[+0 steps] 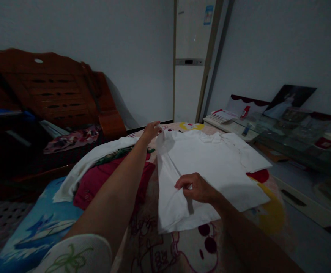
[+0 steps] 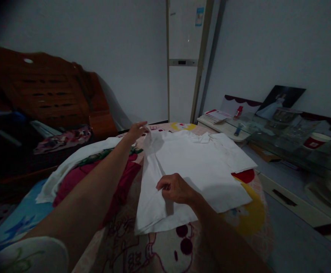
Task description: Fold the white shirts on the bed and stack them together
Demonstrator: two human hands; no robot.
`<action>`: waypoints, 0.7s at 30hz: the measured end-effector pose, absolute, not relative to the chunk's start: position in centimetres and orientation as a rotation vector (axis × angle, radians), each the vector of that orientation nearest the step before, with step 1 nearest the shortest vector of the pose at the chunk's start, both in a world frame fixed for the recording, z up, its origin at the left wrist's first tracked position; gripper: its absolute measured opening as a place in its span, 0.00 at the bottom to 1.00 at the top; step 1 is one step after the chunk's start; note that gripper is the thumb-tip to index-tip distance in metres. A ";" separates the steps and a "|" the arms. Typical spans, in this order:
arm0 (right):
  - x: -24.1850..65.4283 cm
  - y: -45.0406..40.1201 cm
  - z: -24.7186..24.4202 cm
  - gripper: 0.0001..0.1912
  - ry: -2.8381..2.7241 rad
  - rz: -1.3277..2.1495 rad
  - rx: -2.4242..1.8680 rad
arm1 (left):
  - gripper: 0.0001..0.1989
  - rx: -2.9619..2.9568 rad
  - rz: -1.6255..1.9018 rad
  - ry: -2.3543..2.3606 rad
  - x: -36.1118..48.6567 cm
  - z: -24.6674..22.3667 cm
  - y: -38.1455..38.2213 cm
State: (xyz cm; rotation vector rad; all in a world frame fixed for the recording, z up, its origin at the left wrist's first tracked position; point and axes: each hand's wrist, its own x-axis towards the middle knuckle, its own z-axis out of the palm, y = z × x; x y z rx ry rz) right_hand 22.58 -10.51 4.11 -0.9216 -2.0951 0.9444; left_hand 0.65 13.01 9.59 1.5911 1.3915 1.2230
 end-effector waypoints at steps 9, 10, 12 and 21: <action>24.0 -10.4 4.2 0.15 -2.320 1.005 -1.008 | 0.30 1.559 1.233 1.131 5.9 9.3 14.3; 24.0 -10.4 4.2 0.15 -2.322 1.002 -1.027 | 0.30 1.562 1.228 1.124 6.2 9.3 14.6; 24.1 -10.5 4.3 0.14 -2.332 0.994 -1.048 | 0.30 1.559 1.215 1.138 6.8 9.0 15.0; 24.0 -10.5 4.6 0.11 -2.365 1.038 -1.130 | 0.32 1.601 1.056 1.239 7.9 3.4 14.0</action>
